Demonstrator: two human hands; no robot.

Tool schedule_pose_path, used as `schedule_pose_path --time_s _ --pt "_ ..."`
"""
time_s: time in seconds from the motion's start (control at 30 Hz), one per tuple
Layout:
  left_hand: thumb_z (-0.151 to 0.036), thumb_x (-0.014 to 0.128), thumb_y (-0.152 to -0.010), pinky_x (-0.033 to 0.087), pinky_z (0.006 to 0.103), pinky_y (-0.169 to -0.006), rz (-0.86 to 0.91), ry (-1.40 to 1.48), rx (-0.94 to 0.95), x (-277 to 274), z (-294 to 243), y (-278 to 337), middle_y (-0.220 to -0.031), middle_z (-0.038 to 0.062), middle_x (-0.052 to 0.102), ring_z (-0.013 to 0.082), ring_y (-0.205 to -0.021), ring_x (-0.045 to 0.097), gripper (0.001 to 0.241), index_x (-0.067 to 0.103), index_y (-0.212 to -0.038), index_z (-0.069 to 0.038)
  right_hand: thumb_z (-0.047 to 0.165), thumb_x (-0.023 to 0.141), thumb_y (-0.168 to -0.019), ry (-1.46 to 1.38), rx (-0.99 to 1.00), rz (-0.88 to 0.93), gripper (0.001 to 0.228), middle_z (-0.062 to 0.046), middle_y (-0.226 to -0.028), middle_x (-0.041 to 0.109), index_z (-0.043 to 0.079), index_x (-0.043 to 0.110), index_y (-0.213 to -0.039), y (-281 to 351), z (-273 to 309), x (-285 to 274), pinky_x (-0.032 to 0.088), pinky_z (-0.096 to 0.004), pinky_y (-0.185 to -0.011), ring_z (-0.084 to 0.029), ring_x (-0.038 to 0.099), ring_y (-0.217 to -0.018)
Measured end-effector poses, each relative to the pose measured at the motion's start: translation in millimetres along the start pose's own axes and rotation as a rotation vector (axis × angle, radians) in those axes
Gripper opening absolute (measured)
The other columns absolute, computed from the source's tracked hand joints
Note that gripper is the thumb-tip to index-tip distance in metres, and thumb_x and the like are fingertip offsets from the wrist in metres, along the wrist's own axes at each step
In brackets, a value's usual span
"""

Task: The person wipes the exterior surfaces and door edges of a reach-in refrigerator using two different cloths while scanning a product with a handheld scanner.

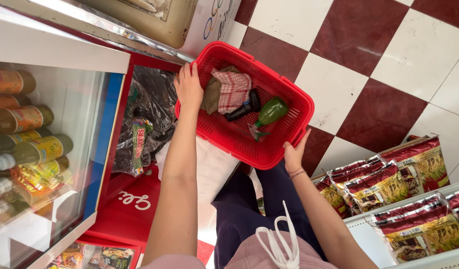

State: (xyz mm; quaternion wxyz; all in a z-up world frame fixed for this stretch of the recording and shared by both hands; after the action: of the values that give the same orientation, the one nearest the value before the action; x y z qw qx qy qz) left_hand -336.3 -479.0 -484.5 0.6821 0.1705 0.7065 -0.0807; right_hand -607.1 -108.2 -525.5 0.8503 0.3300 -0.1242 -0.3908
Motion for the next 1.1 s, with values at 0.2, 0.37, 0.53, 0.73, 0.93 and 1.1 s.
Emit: schedule_pose_path --time_s 0.2,0.37,0.53,0.73,0.93,1.1 --pt "-0.007 0.068 -0.072 0.029 0.0656 -0.113 0.085 -0.109 -0.136 15.9 -3.1 50.1 -0.158 0.022 0.033 0.0359 -0.146 0.034 0.087 0.040 -0.155 -0.009 -0.008 0.063 -0.079 0.420 -0.009 -0.125 0.111 -0.023 -0.152 0.021 0.018 0.002 -0.168 -8.4 -2.8 -11.2 0.049 -0.038 -0.104 -0.036 0.040 -0.134" --pt "-0.011 0.066 -0.086 0.033 0.0642 -0.113 0.331 0.014 0.086 87.6 -66.2 86.5 -0.156 0.021 0.037 0.0353 -0.146 0.037 0.055 0.054 -0.140 -0.011 -0.007 0.060 -0.077 0.424 0.030 -0.097 0.109 -0.024 -0.151 0.020 0.018 0.003 -0.166 -16.1 -17.8 -16.4 0.050 -0.038 -0.102 -0.037 0.037 -0.136" --pt "0.002 0.064 -0.083 0.037 0.0595 -0.109 0.406 0.339 -0.167 146.8 -68.5 85.7 -0.150 0.018 0.043 0.0368 -0.139 0.044 0.063 0.052 -0.144 -0.013 -0.008 0.059 -0.076 0.443 0.047 -0.049 0.107 -0.024 -0.154 0.015 0.019 0.005 -0.164 -16.3 -25.9 -22.1 0.052 -0.041 -0.102 -0.039 0.029 -0.140" --pt "0.006 0.066 -0.079 0.040 0.0428 -0.112 0.419 0.795 -0.798 204.1 -12.0 87.8 -0.165 0.021 0.015 0.0419 -0.139 0.040 0.094 0.015 -0.157 -0.007 -0.005 0.059 -0.078 0.467 0.086 0.026 0.105 -0.022 -0.155 0.015 0.021 0.003 -0.164 -12.4 -21.2 -23.8 0.047 -0.042 -0.105 -0.037 0.028 -0.142" --pt "-0.008 0.056 -0.093 0.046 0.0508 -0.111 0.696 0.677 -0.966 242.6 2.6 114.1 -0.163 0.017 0.037 0.0365 -0.141 0.051 0.087 0.016 -0.169 -0.022 -0.009 0.055 -0.077 0.371 0.018 0.061 0.101 -0.018 -0.159 0.018 0.016 0.009 -0.163 -5.7 -1.7 -11.7 0.048 -0.040 -0.104 -0.033 0.034 -0.141" --pt "-0.023 0.070 -0.089 0.037 0.0517 -0.117 0.531 0.557 -0.902 236.8 9.6 101.8 -0.162 0.015 0.020 0.0413 -0.148 0.030 0.038 0.071 -0.126 -0.020 -0.011 0.053 -0.075 0.266 0.005 0.061 0.101 -0.019 -0.156 0.025 0.015 0.010 -0.163 -6.7 -3.2 -10.6 0.051 -0.039 -0.098 -0.033 0.041 -0.135"
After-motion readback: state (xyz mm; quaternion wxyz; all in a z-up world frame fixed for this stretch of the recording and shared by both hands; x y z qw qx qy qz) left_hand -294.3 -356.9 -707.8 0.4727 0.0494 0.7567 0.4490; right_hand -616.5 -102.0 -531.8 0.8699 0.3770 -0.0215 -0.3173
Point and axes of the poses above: each hand's wrist, its own y-axis away from the middle knuckle, its own x-axis out of the palm, z = x × y, the point moved 10 cm from there along -y, towards the middle knuckle
